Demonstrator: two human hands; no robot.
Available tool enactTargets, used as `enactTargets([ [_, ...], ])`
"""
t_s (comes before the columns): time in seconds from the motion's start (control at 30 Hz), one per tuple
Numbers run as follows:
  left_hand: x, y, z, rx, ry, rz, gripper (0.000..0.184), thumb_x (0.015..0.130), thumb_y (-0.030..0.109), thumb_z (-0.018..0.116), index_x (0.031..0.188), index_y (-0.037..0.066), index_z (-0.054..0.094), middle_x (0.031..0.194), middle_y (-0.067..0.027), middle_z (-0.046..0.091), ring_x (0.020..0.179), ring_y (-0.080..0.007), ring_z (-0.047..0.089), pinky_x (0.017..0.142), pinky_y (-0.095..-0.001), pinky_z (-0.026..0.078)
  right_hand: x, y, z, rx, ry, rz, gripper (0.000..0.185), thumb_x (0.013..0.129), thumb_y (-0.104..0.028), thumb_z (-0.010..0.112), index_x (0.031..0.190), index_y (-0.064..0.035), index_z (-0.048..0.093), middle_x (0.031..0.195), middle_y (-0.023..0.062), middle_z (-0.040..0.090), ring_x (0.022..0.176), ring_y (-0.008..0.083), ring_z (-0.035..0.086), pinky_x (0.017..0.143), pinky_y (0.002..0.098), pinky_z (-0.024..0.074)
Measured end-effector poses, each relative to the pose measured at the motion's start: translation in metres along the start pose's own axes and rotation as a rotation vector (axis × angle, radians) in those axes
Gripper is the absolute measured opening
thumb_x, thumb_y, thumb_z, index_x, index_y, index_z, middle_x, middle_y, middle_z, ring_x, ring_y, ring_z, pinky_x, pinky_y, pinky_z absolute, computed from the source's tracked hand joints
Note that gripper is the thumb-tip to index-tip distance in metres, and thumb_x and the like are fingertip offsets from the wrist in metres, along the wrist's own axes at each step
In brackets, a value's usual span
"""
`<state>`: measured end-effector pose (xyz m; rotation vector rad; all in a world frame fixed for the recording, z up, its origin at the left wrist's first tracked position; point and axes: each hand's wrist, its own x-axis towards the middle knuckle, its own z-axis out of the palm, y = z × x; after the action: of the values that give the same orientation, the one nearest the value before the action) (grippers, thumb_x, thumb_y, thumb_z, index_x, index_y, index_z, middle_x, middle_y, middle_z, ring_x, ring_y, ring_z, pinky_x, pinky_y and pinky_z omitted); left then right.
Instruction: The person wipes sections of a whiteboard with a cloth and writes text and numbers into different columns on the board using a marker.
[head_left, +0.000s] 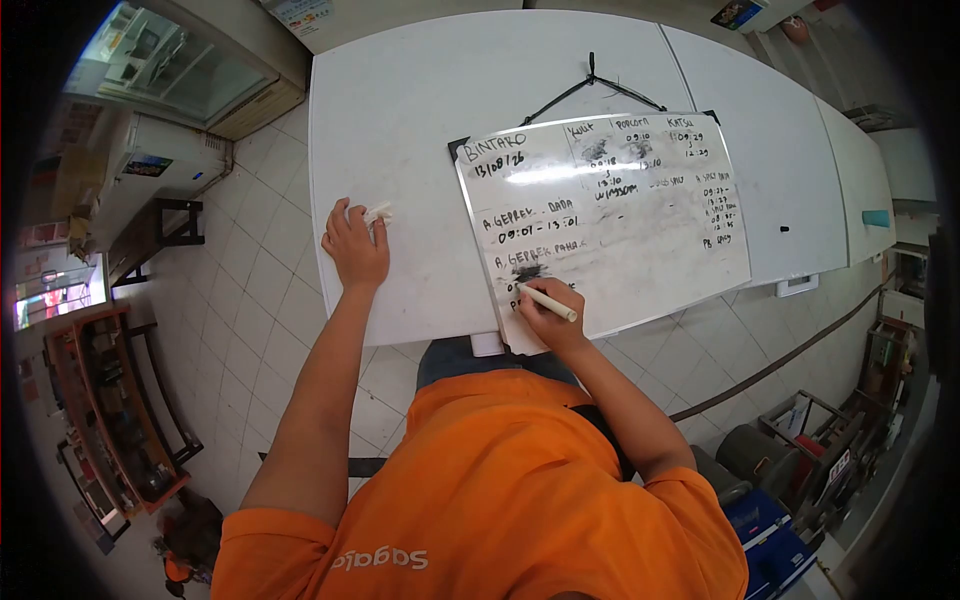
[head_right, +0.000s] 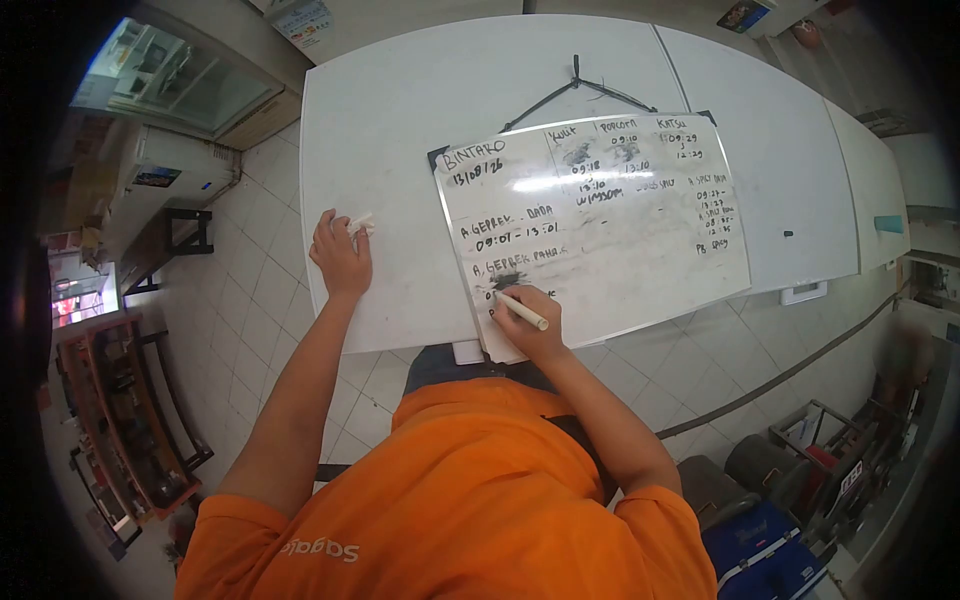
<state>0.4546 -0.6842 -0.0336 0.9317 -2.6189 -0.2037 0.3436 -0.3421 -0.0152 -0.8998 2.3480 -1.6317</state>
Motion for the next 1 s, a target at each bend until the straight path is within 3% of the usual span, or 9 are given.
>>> enactTargets([
  [0.33,0.0,0.002,-0.003,0.014,-0.021,-0.005,0.037,0.104,0.028,0.062,0.133,0.006,0.056,0.156,-0.016,0.045,0.146,-0.0353,0.041,0.116,-0.0565,0.028,0.001,0.001,-0.008,-0.035,-0.057,-0.066,0.011,0.083,-0.002,0.08,0.092,-0.001,0.073,0.079,0.0109,0.072,0.065,0.0224,0.071,0.061,0.0322,0.0572],
  [0.53,0.0,0.002,-0.003,0.007,-0.02,0.0,0.038,0.104,0.028,0.062,0.134,0.006,0.055,0.155,-0.0165,0.045,0.145,-0.0358,0.041,0.116,-0.0572,0.028,-0.002,-0.005,-0.01,0.002,0.004,0.091,0.01,0.083,-0.002,0.079,0.092,-0.001,0.073,0.079,0.0109,0.072,0.064,0.0211,0.07,0.06,0.0319,0.0564],
  [0.63,0.001,0.002,-0.003,0.01,-0.018,-0.004,0.038,0.103,0.027,0.062,0.134,0.006,0.055,0.155,-0.0168,0.045,0.145,-0.0361,0.041,0.116,-0.0572,0.028,-0.003,0.003,-0.012,-0.045,0.012,-0.015,0.009,0.084,-0.002,0.079,0.092,-0.0007,0.073,0.08,0.0102,0.072,0.063,0.0196,0.069,0.06,0.0311,0.0557],
  [0.73,0.0,0.002,-0.003,0.008,-0.021,-0.005,0.039,0.103,0.027,0.062,0.134,0.006,0.055,0.156,-0.0169,0.045,0.145,-0.0362,0.041,0.116,-0.057,0.028,-0.001,-0.003,-0.014,-0.038,0.063,0.07,0.009,0.086,-0.003,0.079,0.092,-0.0001,0.072,0.08,0.0097,0.072,0.062,0.0181,0.068,0.059,0.03,0.0551],
  [0.83,0.001,0.002,-0.003,0.007,-0.016,-0.001,0.038,0.102,0.027,0.062,0.134,0.006,0.055,0.155,-0.0169,0.045,0.145,-0.0362,0.041,0.117,-0.057,0.028,-0.004,0.006,-0.015,-0.05,0.042,-0.05,0.009,0.088,-0.004,0.079,0.092,0.0004,0.073,0.08,0.0097,0.072,0.061,0.0173,0.068,0.058,0.0296,0.0549],
  [0.93,0.0,0.002,-0.003,0.004,-0.013,0.002,0.038,0.102,0.027,0.062,0.133,0.006,0.056,0.155,-0.017,0.046,0.145,-0.0362,0.041,0.116,-0.0569,0.028,-0.003,-0.002,-0.015,-0.018,0.067,0.091,0.009,0.088,-0.004,0.079,0.092,0.0005,0.072,0.079,0.0095,0.072,0.061,0.0167,0.067,0.057,0.0296,0.0546],
  [1.0,0.001,0.002,-0.003,0.009,-0.022,-0.008,0.037,0.102,0.027,0.062,0.133,0.007,0.056,0.155,-0.017,0.046,0.145,-0.0362,0.041,0.116,-0.0569,0.028,-0.003,-0.001,-0.015,-0.016,0.095,0.073,0.01,0.088,-0.005,0.079,0.092,0.0006,0.072,0.079,0.0091,0.072,0.061,0.0163,0.067,0.057,0.0296,0.0543],
])
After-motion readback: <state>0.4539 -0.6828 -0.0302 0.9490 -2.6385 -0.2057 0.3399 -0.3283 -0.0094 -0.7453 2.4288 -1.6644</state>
